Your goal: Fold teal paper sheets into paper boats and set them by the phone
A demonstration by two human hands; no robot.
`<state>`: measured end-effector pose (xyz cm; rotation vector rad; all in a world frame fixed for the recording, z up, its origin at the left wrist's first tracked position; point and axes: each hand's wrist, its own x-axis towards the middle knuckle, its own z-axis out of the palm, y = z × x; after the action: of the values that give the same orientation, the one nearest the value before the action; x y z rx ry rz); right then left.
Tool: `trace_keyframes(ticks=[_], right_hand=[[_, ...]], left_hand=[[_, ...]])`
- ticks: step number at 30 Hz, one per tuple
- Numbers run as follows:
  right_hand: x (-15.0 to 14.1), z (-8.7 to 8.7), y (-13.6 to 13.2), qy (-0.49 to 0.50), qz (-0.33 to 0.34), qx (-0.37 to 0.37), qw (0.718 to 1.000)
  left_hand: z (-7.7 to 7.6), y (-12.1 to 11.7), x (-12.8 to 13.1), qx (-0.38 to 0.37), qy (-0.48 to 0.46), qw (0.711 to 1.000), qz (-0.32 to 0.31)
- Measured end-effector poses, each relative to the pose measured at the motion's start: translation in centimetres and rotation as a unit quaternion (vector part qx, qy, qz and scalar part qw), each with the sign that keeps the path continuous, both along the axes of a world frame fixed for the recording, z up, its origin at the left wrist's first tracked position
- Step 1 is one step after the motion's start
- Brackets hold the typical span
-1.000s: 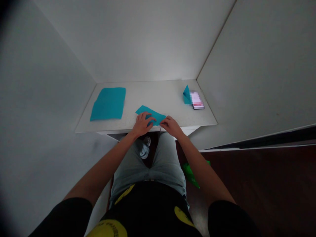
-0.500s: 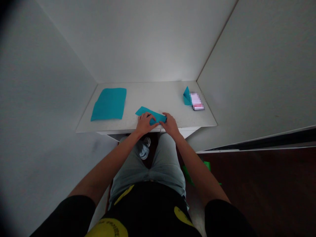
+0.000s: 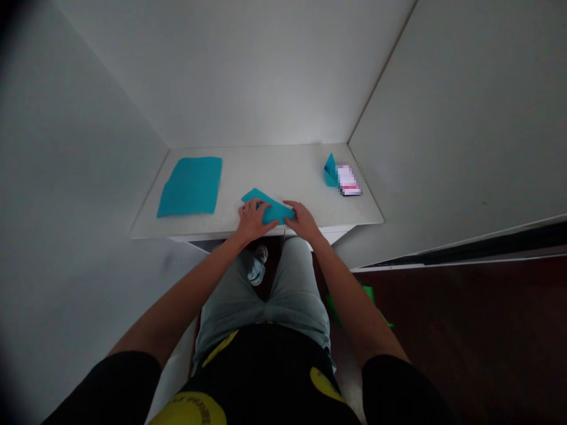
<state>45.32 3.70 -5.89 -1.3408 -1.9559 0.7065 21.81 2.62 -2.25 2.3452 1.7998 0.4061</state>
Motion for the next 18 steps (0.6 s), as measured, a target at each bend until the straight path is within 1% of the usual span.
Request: trace_keyframes(ticks=[3,5,8,10,12,14,16,18], right_hand=[[0.4,-0.1,0.0,-0.044,0.023,0.065,0.997],[0.4,-0.1,0.0,-0.082,0.04,0.089,0.992],[0.1,0.1,-0.4,-0.137,0.088,0.095,0.982],[-0.2,0.3,-1.0,-0.167,0.096,0.09,0.977],[-0.6,0.5,-1.7,-0.188,0.083,0.083,0.975],[-1.1,0.7,-2.5,-0.202,0.072,0.081,0.973],[-1.7,0.9,-3.3,-0.212,0.064,0.086,0.971],[-2.6,1.1,-4.1,-0.22,0.061,0.093,0.969]], left_hand=[[1.0,0.6,-1.3,-0.024,0.031,0.999,-0.026],[1.5,1.1,-2.1,-0.042,0.049,0.996,-0.059],[1.4,1.5,-2.9,-0.069,0.057,0.99,-0.112],[0.9,1.4,-3.1,-0.073,0.052,0.988,-0.124],[0.3,0.8,-3.0,-0.052,0.043,0.992,-0.105],[-0.2,0.1,-2.8,-0.02,0.033,0.997,-0.063],[-0.5,-0.6,-2.6,0.0,0.028,0.999,-0.026],[-0.6,-1.0,-2.4,0.009,0.024,1.0,-0.01]])
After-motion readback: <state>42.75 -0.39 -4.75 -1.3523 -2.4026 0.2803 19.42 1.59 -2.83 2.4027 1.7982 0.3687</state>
